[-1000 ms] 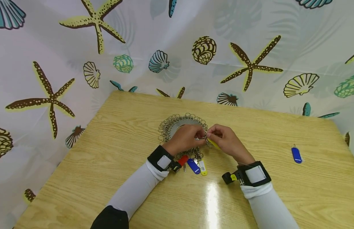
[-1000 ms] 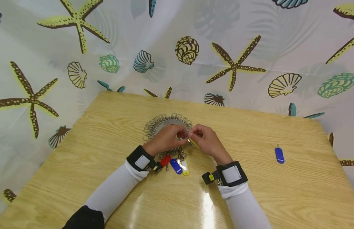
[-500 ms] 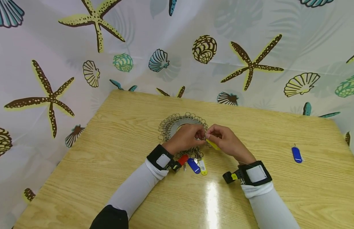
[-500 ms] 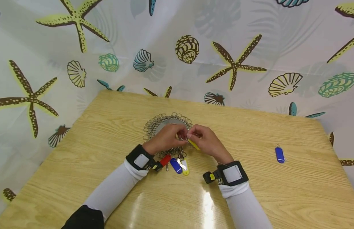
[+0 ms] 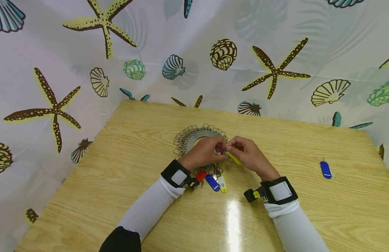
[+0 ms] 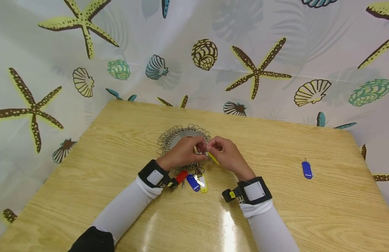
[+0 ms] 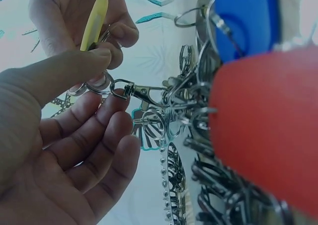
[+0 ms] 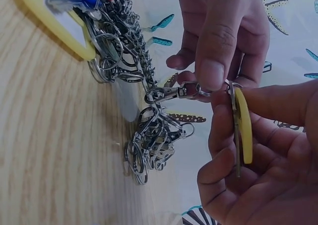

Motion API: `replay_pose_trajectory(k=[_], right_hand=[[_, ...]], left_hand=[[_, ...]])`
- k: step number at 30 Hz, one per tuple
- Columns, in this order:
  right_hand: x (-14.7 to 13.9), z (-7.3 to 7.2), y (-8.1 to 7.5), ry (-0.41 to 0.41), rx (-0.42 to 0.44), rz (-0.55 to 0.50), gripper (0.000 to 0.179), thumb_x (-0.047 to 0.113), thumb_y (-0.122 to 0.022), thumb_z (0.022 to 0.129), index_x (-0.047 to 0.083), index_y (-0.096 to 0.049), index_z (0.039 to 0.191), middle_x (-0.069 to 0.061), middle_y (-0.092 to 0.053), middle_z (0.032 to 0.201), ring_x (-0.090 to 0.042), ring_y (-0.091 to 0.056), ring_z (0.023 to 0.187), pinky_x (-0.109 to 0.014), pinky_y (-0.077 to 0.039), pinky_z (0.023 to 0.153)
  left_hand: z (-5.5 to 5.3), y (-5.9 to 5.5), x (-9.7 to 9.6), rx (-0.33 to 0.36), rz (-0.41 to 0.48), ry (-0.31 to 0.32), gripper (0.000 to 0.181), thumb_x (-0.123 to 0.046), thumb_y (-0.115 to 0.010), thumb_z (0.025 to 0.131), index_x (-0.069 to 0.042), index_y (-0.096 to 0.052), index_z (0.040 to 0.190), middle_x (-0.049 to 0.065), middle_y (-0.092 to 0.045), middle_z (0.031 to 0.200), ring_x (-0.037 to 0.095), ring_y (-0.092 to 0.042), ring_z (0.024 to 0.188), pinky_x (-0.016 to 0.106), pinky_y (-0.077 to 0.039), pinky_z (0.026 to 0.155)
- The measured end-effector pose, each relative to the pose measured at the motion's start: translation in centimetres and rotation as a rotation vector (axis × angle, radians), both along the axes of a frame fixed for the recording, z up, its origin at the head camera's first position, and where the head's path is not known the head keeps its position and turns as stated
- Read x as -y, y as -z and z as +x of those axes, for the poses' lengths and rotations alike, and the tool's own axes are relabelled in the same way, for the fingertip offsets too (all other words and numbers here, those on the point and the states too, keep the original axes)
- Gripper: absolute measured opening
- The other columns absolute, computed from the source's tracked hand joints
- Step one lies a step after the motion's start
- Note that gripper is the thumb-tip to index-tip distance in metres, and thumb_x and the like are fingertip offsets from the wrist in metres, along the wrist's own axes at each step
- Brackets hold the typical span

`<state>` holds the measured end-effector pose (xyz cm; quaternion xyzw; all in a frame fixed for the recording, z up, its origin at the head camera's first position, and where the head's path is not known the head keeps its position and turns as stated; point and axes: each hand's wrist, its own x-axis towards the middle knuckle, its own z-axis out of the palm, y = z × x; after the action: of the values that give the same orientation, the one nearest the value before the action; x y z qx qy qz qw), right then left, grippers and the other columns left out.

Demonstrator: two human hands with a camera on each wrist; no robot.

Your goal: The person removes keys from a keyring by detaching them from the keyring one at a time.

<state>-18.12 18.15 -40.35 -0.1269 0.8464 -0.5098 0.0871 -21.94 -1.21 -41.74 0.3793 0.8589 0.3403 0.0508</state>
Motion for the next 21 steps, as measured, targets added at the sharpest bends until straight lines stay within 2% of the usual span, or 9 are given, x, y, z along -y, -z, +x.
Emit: replay_pose_trajectory(k=[7, 21], right_hand=[[-0.15, -0.04, -0.02, -0.004, 0.001, -0.003, 0.018, 0.019, -0.054, 0.101, 0.004, -0.063, 0.105, -0.012, -0.061, 0.1, -0.022, -0.052, 0.076, -0.029, -0.042, 0.063], [0.1, -0.15, 0.46, 0.031, 0.008, 0.02, 0.017, 0.016, -0.053, 0.101, 0.002, -0.062, 0.106, -0.013, -0.061, 0.1, -0.023, -0.054, 0.079, -0.03, -0.044, 0.063]], left_hand=[[-0.22, 0.14, 0.2, -0.008, 0.045, 0.011, 0.025, -0.018, -0.078, 0.083, -0.009, -0.058, 0.096, 0.001, -0.064, 0.088, 0.014, -0.062, 0.082, 0.02, -0.047, 0.071], [-0.42, 0.09, 0.25, -0.096, 0.056, -0.001, 0.022, -0.016, -0.079, 0.081, -0.006, -0.06, 0.086, -0.005, -0.063, 0.077, 0.004, -0.059, 0.07, 0.016, -0.048, 0.064]])
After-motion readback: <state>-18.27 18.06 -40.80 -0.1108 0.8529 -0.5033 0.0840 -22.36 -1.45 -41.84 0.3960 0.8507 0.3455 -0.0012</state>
